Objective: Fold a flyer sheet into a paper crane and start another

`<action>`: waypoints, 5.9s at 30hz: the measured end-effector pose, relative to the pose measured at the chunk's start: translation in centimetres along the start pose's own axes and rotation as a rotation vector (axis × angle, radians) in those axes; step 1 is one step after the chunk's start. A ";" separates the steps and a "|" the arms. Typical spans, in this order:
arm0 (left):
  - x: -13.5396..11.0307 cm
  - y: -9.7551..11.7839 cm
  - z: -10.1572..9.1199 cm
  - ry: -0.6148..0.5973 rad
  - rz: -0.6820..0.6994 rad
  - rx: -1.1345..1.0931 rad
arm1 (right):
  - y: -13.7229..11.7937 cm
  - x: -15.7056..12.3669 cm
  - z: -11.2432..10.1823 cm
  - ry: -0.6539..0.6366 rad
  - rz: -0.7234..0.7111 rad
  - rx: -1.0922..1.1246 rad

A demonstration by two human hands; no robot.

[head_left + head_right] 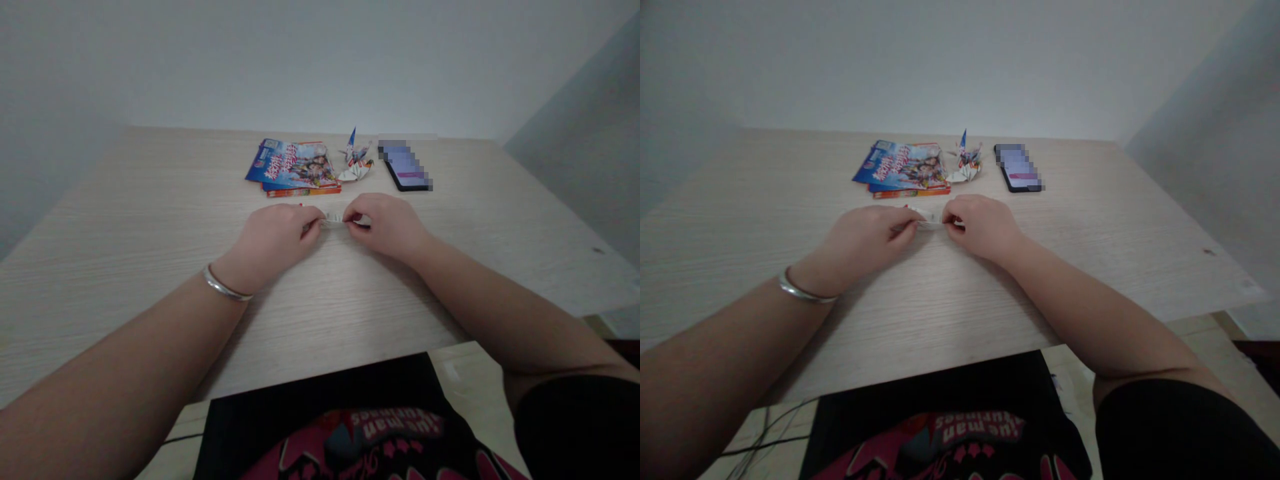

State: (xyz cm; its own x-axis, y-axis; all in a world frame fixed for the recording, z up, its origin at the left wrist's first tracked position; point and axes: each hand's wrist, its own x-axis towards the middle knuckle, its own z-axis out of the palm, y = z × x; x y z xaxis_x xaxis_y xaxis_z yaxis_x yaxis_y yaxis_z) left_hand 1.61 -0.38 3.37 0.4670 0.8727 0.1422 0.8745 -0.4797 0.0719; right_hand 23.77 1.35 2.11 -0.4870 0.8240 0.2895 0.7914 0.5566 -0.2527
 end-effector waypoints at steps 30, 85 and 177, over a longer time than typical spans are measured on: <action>0.0 -1.4 -0.2 0.281 -0.045 -0.228 | 2.0 0.3 -0.4 0.018 0.213 0.541; 0.1 0.3 -0.4 0.266 0.166 -0.025 | -1.8 -0.3 0.7 0.130 -0.090 0.072; 0.7 -2.6 -0.7 0.035 -0.217 -0.161 | -2.1 -2.0 -1.7 -0.225 -0.075 -0.324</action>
State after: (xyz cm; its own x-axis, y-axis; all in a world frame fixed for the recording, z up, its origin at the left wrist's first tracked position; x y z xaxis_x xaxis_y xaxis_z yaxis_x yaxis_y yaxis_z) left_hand -0.40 1.38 3.94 0.2641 0.9543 0.1398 0.9200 -0.2928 0.2604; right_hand 23.76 -1.67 3.65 -0.5883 0.8049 0.0774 0.8085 0.5836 0.0761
